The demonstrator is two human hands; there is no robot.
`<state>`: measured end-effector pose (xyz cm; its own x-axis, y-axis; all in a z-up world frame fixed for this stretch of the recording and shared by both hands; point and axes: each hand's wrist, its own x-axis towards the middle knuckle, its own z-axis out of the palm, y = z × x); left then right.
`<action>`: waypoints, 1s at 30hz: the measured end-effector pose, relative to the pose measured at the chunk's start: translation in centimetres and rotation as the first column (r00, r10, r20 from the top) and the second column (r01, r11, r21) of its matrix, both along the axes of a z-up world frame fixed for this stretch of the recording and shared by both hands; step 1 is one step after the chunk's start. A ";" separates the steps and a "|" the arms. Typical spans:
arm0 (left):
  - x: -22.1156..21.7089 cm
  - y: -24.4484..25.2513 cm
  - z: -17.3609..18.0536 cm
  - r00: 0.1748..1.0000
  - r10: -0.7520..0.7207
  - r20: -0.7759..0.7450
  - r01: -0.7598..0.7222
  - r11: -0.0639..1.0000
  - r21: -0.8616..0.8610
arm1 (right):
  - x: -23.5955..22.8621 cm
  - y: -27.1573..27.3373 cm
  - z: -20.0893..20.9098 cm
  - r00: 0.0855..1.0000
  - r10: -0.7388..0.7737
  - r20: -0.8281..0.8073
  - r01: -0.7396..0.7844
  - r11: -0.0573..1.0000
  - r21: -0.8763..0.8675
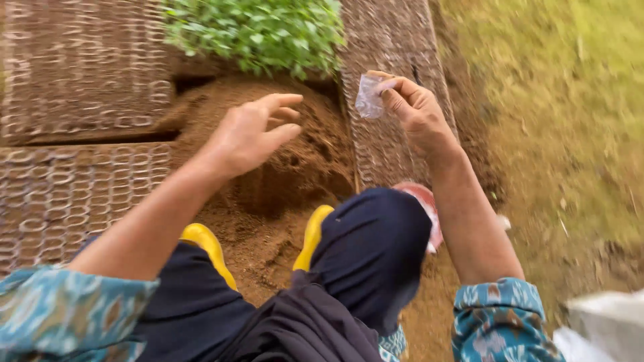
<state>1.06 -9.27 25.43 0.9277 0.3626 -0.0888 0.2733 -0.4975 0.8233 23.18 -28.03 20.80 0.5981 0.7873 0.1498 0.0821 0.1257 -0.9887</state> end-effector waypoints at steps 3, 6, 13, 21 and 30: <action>-0.4 0.9 -1.2 0.978 0.143 0.153 -0.109 0.971 -0.213 | -3.1 4.9 3.1 0.991 0.136 -0.013 -0.135 0.988 0.071; -1.4 1.9 -0.9 0.927 0.277 0.254 -0.188 0.927 -0.326 | -5.5 8.2 4.0 0.972 0.233 -0.006 -0.231 0.969 0.090; -2.4 4.5 -1.6 0.925 0.323 0.202 -0.186 0.845 -0.501 | -7.7 11.7 2.0 0.970 0.243 0.007 -0.243 0.970 0.011; -0.4 6.6 -5.5 0.932 0.315 0.177 -0.285 0.942 -0.174 | -6.8 14.5 -0.8 0.969 0.230 0.089 -0.224 0.972 -0.064; -0.7 8.8 -7.0 0.907 0.367 0.209 -0.376 0.927 0.005 | -6.2 13.8 0.3 0.949 0.250 0.193 -0.244 0.968 -0.056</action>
<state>0.32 -0.50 18.43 0.7217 0.6836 0.1090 0.2770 -0.4294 0.8596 17.00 -14.22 21.14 0.3452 0.9129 0.2178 0.2457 0.1360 -0.9597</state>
